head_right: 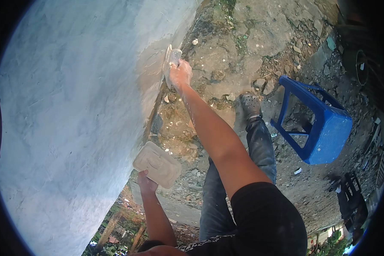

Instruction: Applying white putty or plaster to an exterior wall using a trowel and a small container.

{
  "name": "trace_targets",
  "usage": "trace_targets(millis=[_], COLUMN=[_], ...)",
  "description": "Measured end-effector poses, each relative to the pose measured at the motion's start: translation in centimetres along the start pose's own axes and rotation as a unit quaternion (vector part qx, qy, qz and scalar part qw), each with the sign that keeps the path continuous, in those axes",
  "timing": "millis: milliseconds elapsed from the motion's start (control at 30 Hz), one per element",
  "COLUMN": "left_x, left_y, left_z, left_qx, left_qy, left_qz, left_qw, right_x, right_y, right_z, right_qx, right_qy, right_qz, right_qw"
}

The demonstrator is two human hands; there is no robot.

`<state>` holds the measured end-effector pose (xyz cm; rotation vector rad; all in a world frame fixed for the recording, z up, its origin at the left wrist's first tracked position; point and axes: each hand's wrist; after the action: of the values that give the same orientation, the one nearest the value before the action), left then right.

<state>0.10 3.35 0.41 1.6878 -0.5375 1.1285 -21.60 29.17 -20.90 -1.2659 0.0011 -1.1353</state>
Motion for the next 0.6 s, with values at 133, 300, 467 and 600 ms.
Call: trace_targets(millis=[133,300,467,600], left_x=[-0.5,-0.3,0.2,3.0], left_y=[-0.1,0.2,0.9,2.8], left_z=[0.5,0.3,1.1,-2.3], left_qx=[-0.002,-0.039,0.005,0.024], left_qy=[0.005,0.007,0.031,-0.015], left_qz=[0.004,-0.016,-0.022,-0.043], left_qw=[1.0,0.999,0.999,0.999], right_x=[2.1,8.8,19.1,22.0], right_y=[-0.5,-6.8,-10.7,-9.2], right_z=[1.0,5.2,11.0,15.8], right_qx=[0.006,-0.079,-0.189,-0.105], right_qy=[-0.036,-0.126,-0.217,-0.203], right_qz=[0.008,0.054,0.153,0.212], right_qw=[0.999,0.987,0.945,0.95])
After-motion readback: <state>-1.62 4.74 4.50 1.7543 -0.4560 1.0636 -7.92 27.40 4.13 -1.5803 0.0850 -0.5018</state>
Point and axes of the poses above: each hand's wrist, its own x-axis away from the middle knuckle, its own z-axis out of the back of the hand, y = z × x, and after that the axes turned 5 degrees about y, right-handed
